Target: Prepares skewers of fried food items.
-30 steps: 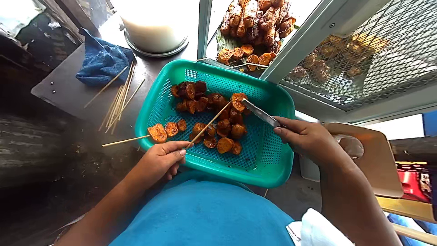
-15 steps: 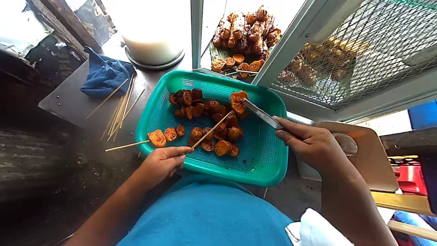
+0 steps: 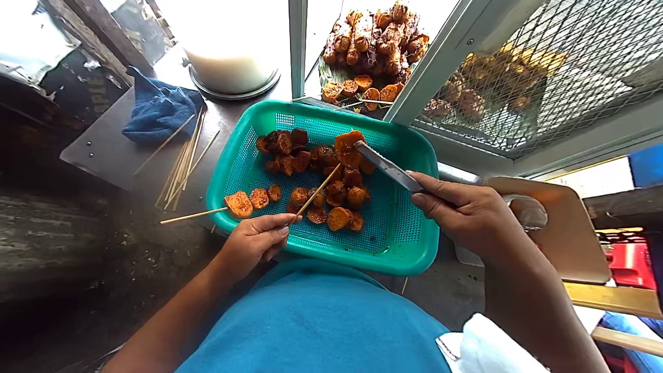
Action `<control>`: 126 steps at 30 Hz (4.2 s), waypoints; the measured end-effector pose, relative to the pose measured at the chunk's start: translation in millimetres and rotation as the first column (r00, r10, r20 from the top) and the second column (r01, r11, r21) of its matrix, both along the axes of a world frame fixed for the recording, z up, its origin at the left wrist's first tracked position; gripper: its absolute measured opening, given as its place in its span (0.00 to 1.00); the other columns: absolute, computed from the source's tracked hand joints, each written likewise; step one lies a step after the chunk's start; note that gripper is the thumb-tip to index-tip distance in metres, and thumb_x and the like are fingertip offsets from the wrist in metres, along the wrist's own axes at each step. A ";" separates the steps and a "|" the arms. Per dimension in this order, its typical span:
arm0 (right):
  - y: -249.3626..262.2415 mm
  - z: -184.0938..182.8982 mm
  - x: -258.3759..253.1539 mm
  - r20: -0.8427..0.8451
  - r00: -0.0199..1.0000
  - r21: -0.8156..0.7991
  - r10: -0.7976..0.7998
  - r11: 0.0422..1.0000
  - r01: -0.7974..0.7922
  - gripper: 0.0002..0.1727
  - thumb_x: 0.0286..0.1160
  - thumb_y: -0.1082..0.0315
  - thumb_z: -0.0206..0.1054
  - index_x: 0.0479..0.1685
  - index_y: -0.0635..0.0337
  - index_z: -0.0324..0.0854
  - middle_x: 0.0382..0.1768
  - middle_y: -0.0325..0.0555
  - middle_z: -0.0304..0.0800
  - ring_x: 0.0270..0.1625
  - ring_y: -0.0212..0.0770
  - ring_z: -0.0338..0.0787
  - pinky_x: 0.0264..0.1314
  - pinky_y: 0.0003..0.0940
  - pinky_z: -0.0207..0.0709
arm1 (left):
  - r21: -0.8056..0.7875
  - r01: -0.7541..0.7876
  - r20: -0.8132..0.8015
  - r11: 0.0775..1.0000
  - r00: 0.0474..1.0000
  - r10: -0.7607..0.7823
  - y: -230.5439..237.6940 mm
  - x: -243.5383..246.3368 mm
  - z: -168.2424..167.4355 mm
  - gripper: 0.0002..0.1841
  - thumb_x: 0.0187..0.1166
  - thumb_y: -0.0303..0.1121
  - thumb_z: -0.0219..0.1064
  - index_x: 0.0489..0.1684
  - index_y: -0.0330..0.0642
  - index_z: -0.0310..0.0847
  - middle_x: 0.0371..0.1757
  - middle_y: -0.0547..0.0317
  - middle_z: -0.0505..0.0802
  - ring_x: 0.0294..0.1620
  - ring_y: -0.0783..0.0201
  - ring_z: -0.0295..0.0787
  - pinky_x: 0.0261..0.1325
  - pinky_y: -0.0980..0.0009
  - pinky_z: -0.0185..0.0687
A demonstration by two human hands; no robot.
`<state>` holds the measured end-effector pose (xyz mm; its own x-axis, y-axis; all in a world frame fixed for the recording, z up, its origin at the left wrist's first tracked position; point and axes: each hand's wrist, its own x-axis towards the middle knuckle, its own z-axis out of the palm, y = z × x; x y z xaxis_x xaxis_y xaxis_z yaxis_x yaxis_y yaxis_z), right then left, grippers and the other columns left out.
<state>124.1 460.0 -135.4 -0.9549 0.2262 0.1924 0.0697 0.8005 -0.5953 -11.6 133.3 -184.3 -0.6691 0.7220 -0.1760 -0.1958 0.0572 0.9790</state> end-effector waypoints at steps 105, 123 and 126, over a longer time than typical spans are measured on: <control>-0.1 -19.0 -26.5 0.686 0.728 0.330 0.025 0.880 -0.341 0.22 0.91 0.55 0.59 0.78 0.45 0.82 0.50 0.50 0.96 0.52 0.55 0.94 0.51 0.60 0.84 | -0.679 -0.004 -0.676 0.734 0.393 -0.624 -15.1 -24.3 27.3 0.16 0.82 0.30 0.56 0.54 0.44 0.92 0.43 0.56 0.95 0.46 0.57 0.94 0.47 0.52 0.89; 5.2 -10.3 -34.1 0.760 0.645 0.363 -0.083 0.877 -0.316 0.22 0.92 0.53 0.56 0.81 0.37 0.79 0.54 0.49 0.95 0.58 0.55 0.93 0.55 0.58 0.84 | -0.932 -0.083 -0.361 0.352 0.161 -0.919 29.3 -26.4 43.8 0.13 0.81 0.28 0.60 0.53 0.46 0.90 0.40 0.55 0.91 0.38 0.54 0.92 0.33 0.57 0.85; -1.5 -3.4 -13.6 0.615 0.782 0.474 -0.101 0.840 -0.263 0.22 0.91 0.54 0.59 0.79 0.45 0.79 0.46 0.54 0.92 0.44 0.58 0.93 0.37 0.58 0.84 | -0.917 -0.064 -0.398 0.393 0.208 -0.894 15.0 -32.1 39.9 0.12 0.81 0.30 0.61 0.51 0.50 0.92 0.41 0.58 0.92 0.38 0.56 0.92 0.33 0.55 0.86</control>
